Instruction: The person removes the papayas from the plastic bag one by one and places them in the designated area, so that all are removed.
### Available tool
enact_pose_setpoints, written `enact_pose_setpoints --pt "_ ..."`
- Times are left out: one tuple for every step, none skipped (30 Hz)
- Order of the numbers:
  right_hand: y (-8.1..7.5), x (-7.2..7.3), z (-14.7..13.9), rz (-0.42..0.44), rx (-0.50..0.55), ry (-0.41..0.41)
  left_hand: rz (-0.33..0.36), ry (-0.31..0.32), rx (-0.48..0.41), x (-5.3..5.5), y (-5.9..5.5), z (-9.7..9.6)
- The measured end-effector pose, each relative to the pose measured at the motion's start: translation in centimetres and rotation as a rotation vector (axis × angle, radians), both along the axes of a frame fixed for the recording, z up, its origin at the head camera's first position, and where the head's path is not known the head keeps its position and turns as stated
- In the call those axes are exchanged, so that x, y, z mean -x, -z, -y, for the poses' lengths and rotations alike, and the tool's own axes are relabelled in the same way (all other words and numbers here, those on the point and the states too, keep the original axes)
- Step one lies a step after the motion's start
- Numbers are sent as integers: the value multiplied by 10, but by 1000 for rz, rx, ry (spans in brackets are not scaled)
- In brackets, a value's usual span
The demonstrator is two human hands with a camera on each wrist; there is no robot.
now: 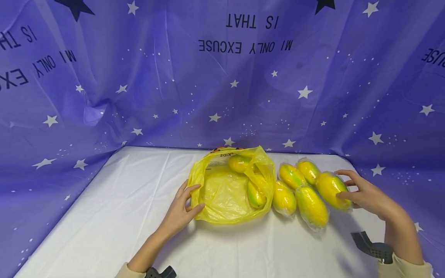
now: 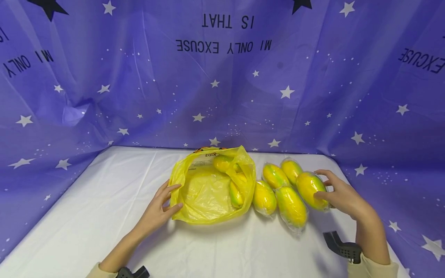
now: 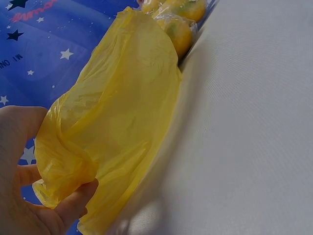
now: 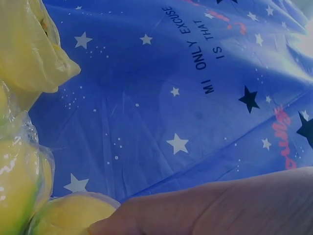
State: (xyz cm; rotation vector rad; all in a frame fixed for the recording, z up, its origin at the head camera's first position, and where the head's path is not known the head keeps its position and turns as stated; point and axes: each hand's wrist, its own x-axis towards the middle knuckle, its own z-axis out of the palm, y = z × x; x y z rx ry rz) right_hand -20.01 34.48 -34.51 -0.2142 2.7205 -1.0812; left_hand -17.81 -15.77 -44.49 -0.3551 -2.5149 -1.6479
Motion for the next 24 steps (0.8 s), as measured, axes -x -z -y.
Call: enact_pose_setpoints --pt "0 0 0 3 3 0 -1 1 -2 0 0 0" --pt "0 0 -1 6 10 -2 -2 1 -6 0 0 0" --pt "1 0 -1 11 15 -3 -1 2 -7 0 0 0" --pt "1 0 -1 18 23 -4 2 -2 -4 0 0 -1" --pt "1 0 -1 26 31 -5 6 -4 -4 0 0 -1" --pt "1 0 -2 37 37 -6 10 -6 -3 0 0 -1" --pt "1 0 -2 49 43 -7 12 -9 -2 0 -1 -1" --pt "1 0 -2 61 47 -8 16 -13 2 -1 -1 -2" --pt "2 0 -3 73 49 -7 20 -18 6 -2 -3 -2" --pt "2 0 -3 84 52 -7 24 -21 9 -3 -6 -4" --pt "2 1 -3 91 53 -7 26 -19 5 -5 -10 -4" --pt "3 1 -3 98 53 -5 28 -20 5 -8 -16 -6" --pt "3 2 -4 103 57 -5 29 -20 8 -11 -21 -7" --pt "4 2 -4 107 59 -2 24 -16 11 -13 -26 -9" --pt "4 3 -5 109 60 -5 25 -15 11 -16 -31 -10" --pt "5 4 -6 113 63 -3 28 -13 12 -17 -35 -10" --pt "5 4 -6 114 65 -10 29 -12 15 -18 -37 -11" --pt "6 4 -7 117 65 -16 29 -12 18 -18 -38 -11" --pt "6 5 -8 119 66 -27 27 -10 19 -18 -37 -11" --pt "7 5 -9 122 67 -32 27 -11 17 -16 -35 -10" --pt "8 5 -9 125 70 -40 34 -15 15 -15 -32 -10" --pt "8 5 -9 130 72 -45 31 -16 17 -13 -27 -9" --pt "9 5 -10 133 73 -55 27 -16 17 -11 -22 -8" --pt "10 5 -10 139 74 -56 23 -16 17 -9 -18 -6"
